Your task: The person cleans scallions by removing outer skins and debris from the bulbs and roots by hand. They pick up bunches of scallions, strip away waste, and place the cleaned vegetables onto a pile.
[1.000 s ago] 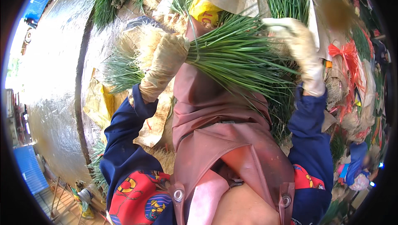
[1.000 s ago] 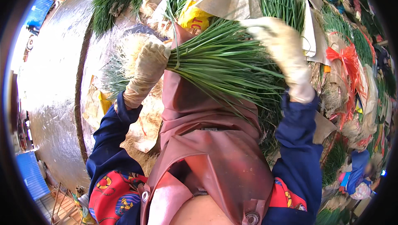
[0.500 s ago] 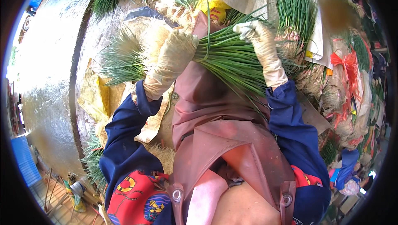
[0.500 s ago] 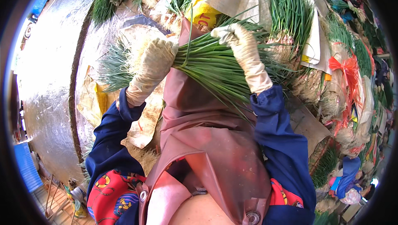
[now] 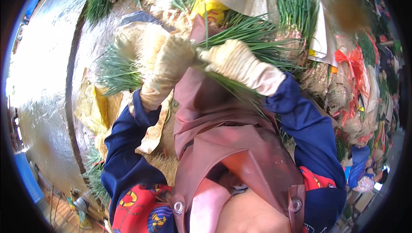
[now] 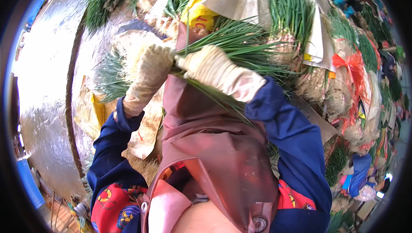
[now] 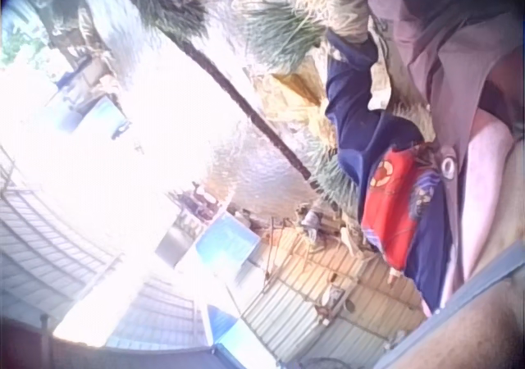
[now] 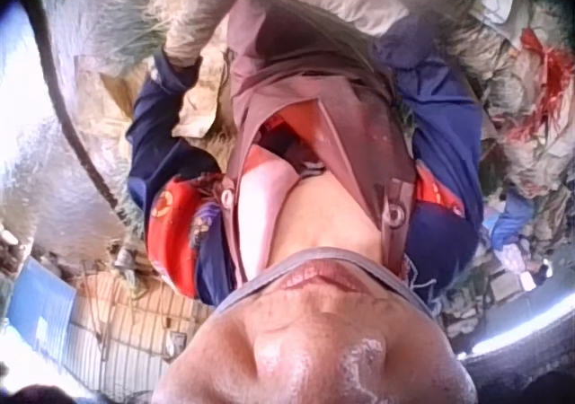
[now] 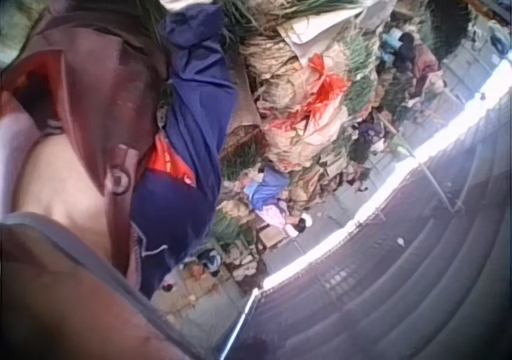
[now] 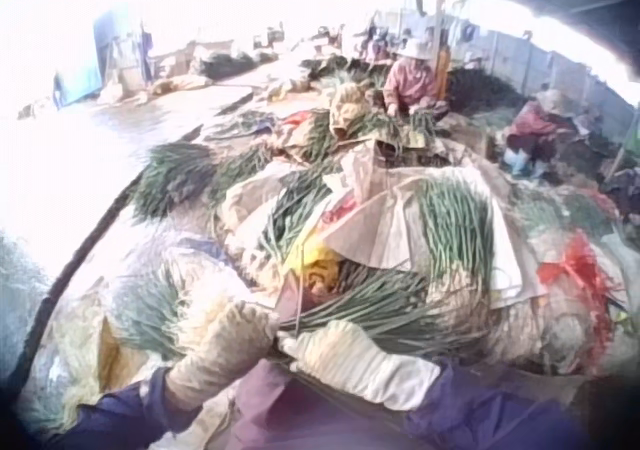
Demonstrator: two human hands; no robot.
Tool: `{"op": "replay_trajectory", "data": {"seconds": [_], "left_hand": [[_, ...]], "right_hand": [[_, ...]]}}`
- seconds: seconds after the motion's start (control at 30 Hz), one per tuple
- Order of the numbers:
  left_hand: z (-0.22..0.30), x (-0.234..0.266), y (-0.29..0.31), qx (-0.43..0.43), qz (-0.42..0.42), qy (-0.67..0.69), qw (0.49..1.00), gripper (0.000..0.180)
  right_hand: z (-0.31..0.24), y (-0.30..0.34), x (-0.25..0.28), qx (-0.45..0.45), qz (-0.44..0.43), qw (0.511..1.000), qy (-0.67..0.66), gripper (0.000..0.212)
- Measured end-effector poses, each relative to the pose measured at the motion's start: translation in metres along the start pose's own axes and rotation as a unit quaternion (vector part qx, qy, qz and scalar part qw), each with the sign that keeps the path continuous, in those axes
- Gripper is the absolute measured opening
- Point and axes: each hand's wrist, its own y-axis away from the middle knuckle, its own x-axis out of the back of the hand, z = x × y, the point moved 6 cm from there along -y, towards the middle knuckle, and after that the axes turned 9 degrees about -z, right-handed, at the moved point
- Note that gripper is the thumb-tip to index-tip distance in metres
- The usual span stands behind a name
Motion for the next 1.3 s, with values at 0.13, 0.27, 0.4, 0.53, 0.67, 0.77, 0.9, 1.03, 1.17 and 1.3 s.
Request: {"op": "replay_trajectory", "data": {"seconds": [0.13,0.27,0.4,0.53,0.67,0.77,0.9,1.03,1.17,1.3], "left_hand": [[0.000,-0.004,0.005,0.017,0.039,-0.023,0.999,0.016],[-0.010,-0.021,0.011,0.032,0.009,0.070,0.997,0.011],[-0.014,-0.042,0.024,0.108,0.003,0.065,0.992,0.007],[-0.034,-0.032,0.061,0.140,0.128,0.387,0.902,0.019],[-0.041,-0.107,0.114,0.315,-0.029,0.765,0.562,0.017],[-0.090,-0.108,0.127,0.312,0.079,0.838,0.440,0.022],[-0.183,-0.121,0.142,0.280,0.163,0.848,0.420,0.035],[-0.223,-0.208,0.164,0.206,0.245,0.947,0.016,0.015],[-0.208,-0.279,0.158,0.226,0.335,0.914,-0.028,0.033],[-0.143,-0.357,0.169,0.249,0.384,0.878,-0.137,0.037]], "right_hand": [[0.000,0.009,-0.027,-0.013,0.079,0.994,0.079,0.017],[0.008,0.007,-0.009,-0.023,0.210,0.970,-0.119,0.012],[0.056,0.071,0.045,-0.287,0.373,0.811,-0.348,0.010],[0.102,0.141,0.112,-0.327,0.434,0.814,-0.207,0.033],[0.175,0.241,0.124,-0.301,0.473,0.802,-0.207,0.029],[0.205,0.262,0.079,-0.318,0.511,0.679,-0.421,0.028],[0.220,0.259,-0.003,-0.437,0.459,0.635,-0.442,0.035],[0.218,0.271,-0.064,-0.533,0.366,0.614,-0.453,0.034],[0.207,0.287,-0.095,-0.600,0.297,0.597,-0.443,0.033],[0.198,0.294,-0.109,-0.641,0.244,0.584,-0.434,0.033]]}}
